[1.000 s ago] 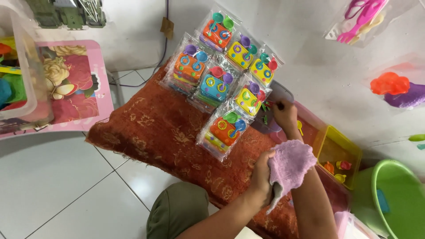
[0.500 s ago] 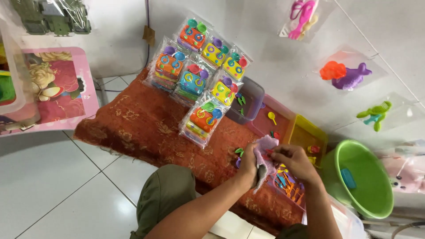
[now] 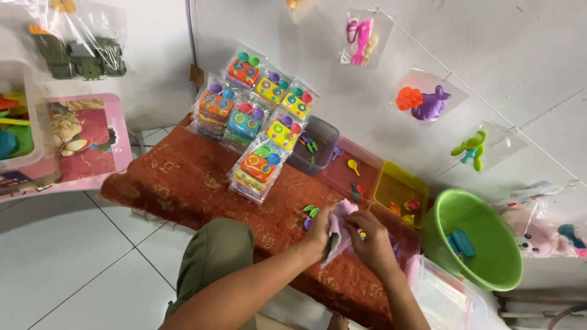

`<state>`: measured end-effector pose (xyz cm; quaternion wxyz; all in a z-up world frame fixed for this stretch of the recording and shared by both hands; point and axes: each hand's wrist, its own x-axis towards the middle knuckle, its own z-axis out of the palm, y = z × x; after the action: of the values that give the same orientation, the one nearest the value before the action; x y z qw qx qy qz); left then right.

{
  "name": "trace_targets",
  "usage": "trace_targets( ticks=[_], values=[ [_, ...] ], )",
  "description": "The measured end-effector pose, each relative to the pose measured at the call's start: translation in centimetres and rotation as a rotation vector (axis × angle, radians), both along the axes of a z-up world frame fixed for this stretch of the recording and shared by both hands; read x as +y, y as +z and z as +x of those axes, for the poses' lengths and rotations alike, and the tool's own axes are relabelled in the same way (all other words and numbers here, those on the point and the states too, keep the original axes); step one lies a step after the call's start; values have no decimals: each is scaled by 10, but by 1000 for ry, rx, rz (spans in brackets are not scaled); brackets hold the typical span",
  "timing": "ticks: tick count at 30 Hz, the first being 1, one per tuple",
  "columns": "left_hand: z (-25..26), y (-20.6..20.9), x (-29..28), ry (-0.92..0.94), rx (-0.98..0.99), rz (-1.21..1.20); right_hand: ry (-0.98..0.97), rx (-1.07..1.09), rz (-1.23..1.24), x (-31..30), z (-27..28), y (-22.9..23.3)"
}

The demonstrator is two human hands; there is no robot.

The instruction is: The person is sorting various small plastic toys from containers and placing them into small plastic bags, while also using a piece of purple dough to clean or manipulate the items.

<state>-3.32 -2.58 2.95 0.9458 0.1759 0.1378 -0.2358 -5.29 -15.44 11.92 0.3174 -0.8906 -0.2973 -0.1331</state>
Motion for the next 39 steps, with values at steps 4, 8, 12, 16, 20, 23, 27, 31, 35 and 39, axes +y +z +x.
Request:
trace_targets(
  ticks=[4, 8, 12, 16, 20, 23, 27, 31, 35, 39],
  values=[
    [0, -7, -1, 37, -91, 19, 31, -36, 45, -7, -7, -17],
    [1, 3, -16, -1, -22, 106, -37, -154, 54, -28, -1, -26],
    [-1, 26, -25, -64, -159, 172, -58, -236, 70, -28, -9, -10],
    [5, 40, -22, -79, -234, 206, -32, -192, 70, -34, -4, -5],
    [29, 26, -23, -107, -124, 232, -106, -197, 56, -35, 13, -17],
    [43, 10, -27, -124, -157, 172, -121, -153, 50, -29, 19, -21],
    [41, 10, -24, -102, -160, 141, -153, -123, 92, -33, 33, -30],
    [41, 8, -17, -119, -189, 164, -181, -50, 119, -29, 39, -40],
    [41, 12, -20, -132, -170, 178, -137, -86, 95, -25, 40, -33],
    [38, 16, -18, -128, -190, 157, -219, -123, 130, -37, 54, -42]
  ],
)
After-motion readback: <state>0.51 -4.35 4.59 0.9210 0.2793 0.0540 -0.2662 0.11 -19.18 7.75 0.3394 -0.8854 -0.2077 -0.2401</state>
